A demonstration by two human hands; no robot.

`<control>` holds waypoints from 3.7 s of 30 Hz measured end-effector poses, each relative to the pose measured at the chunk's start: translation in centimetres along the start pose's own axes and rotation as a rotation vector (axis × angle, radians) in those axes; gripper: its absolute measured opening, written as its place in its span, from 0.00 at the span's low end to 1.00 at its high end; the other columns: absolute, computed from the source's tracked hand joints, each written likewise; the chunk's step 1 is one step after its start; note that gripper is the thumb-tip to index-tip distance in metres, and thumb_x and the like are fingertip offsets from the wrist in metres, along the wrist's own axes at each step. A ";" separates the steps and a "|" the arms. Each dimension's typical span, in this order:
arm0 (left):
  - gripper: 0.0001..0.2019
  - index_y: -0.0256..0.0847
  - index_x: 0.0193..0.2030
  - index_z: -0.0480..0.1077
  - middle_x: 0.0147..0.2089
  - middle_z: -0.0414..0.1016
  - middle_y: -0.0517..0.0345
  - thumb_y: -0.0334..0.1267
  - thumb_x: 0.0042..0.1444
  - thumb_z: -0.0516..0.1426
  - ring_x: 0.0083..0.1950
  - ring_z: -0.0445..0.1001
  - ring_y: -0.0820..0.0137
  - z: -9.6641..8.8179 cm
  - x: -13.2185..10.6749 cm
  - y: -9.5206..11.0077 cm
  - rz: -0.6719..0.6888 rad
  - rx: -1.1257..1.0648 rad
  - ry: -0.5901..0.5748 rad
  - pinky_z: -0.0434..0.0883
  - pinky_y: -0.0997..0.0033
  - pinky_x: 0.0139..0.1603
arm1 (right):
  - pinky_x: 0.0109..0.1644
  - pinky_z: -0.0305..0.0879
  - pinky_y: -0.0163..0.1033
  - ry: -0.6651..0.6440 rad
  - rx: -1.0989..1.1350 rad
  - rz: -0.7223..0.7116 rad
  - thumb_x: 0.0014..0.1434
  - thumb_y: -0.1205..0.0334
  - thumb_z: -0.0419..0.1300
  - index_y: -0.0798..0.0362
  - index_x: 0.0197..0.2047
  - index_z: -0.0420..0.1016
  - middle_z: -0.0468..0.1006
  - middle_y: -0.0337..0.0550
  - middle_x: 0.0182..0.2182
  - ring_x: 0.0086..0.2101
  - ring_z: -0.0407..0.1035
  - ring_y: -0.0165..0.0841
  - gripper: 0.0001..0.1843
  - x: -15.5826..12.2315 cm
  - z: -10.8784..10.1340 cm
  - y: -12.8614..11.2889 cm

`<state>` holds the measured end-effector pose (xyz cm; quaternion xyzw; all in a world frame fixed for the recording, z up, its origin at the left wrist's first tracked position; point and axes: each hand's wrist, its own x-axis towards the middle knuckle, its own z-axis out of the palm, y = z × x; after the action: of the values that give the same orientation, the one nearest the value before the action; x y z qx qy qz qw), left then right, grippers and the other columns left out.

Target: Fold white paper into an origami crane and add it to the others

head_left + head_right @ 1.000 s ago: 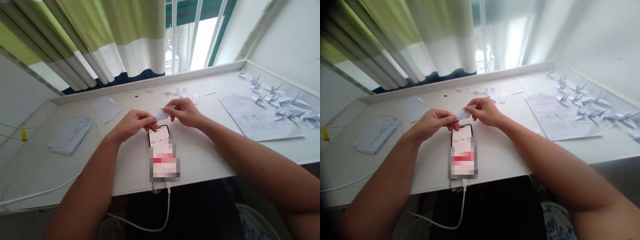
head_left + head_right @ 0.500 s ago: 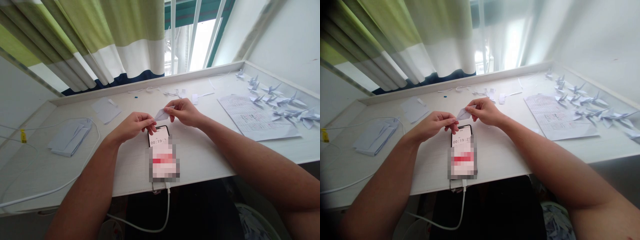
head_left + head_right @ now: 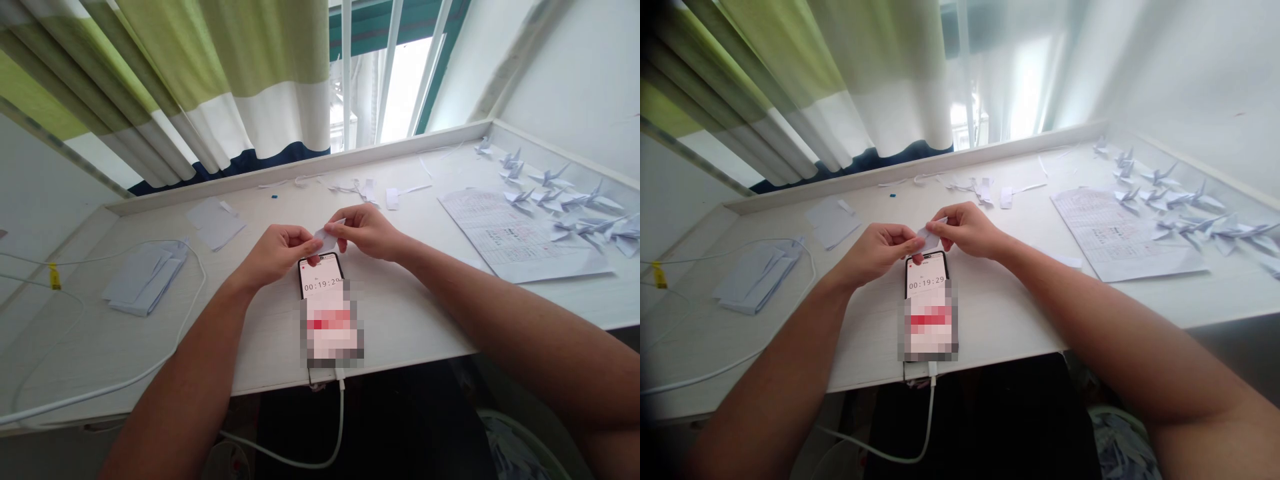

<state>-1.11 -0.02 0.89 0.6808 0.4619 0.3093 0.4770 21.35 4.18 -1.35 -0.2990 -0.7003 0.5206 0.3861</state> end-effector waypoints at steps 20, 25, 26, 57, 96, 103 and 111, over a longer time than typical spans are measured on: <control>0.16 0.38 0.36 0.79 0.34 0.85 0.52 0.49 0.54 0.72 0.37 0.84 0.64 1.8 0.8 -0.9 0.072 -0.165 0.223 0.74 0.69 0.36 | 0.33 0.70 0.36 0.075 -0.004 -0.092 0.67 0.36 0.63 0.55 0.31 0.79 0.79 0.40 0.25 0.27 0.71 0.28 0.29 0.2 0.6 0.5; 0.18 0.39 0.39 0.82 0.37 0.86 0.51 0.54 0.62 0.66 0.38 0.83 0.65 1.8 0.8 -1.0 0.119 -0.129 0.245 0.77 0.66 0.40 | 0.30 0.65 0.36 0.078 -0.056 -0.099 0.67 0.37 0.62 0.55 0.28 0.78 0.77 0.40 0.22 0.25 0.68 0.27 0.30 0.1 0.8 0.2; 0.19 0.38 0.39 0.82 0.37 0.86 0.51 0.55 0.62 0.65 0.38 0.83 0.64 1.9 0.8 -1.0 0.116 -0.132 0.240 0.77 0.65 0.41 | 0.29 0.65 0.36 0.078 -0.049 -0.099 0.67 0.37 0.63 0.55 0.28 0.77 0.78 0.40 0.23 0.25 0.69 0.27 0.29 0.1 0.8 0.2; 0.20 0.40 0.43 0.83 0.41 0.87 0.51 0.57 0.59 0.67 0.41 0.83 0.63 2.1 0.7 -0.5 0.100 -0.105 0.288 0.79 0.68 0.38 | 0.35 0.71 0.37 0.141 0.152 -0.107 0.60 0.44 0.73 0.55 0.34 0.81 0.80 0.40 0.29 0.30 0.72 0.29 0.20 0.4 1.2 0.1; 0.22 0.38 0.40 0.84 0.39 0.87 0.47 0.57 0.49 0.73 0.40 0.84 0.60 2.0 0.4 0.2 -0.018 -0.266 0.251 0.83 0.63 0.35 | 0.36 0.73 0.39 0.159 0.132 -0.105 0.62 0.49 0.70 0.55 0.38 0.84 0.82 0.41 0.31 0.30 0.73 0.29 0.15 0.2 1.1 -0.2; 0.21 0.38 0.39 0.84 0.39 0.86 0.48 0.55 0.49 0.73 0.39 0.84 0.61 2.1 0.4 0.4 -0.017 -0.272 0.254 0.83 0.63 0.36 | 0.36 0.72 0.39 0.175 0.121 -0.126 0.61 0.52 0.71 0.55 0.35 0.84 0.81 0.41 0.29 0.30 0.72 0.30 0.14 0.2 1.0 -0.3; 0.21 0.37 0.43 0.81 0.40 0.87 0.48 0.54 0.54 0.72 0.38 0.86 0.61 2.5 0.3 0.4 -0.029 -0.309 0.207 0.81 0.65 0.35 | 0.33 0.71 0.38 0.246 0.133 -0.152 0.60 0.52 0.72 0.54 0.34 0.84 0.79 0.39 0.26 0.27 0.71 0.30 0.13 0.2 1.3 -0.5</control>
<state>1.32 -0.68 0.41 0.5572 0.4654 0.4382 0.5301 20.16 3.55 -1.06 -0.2807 -0.6323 0.4944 0.5263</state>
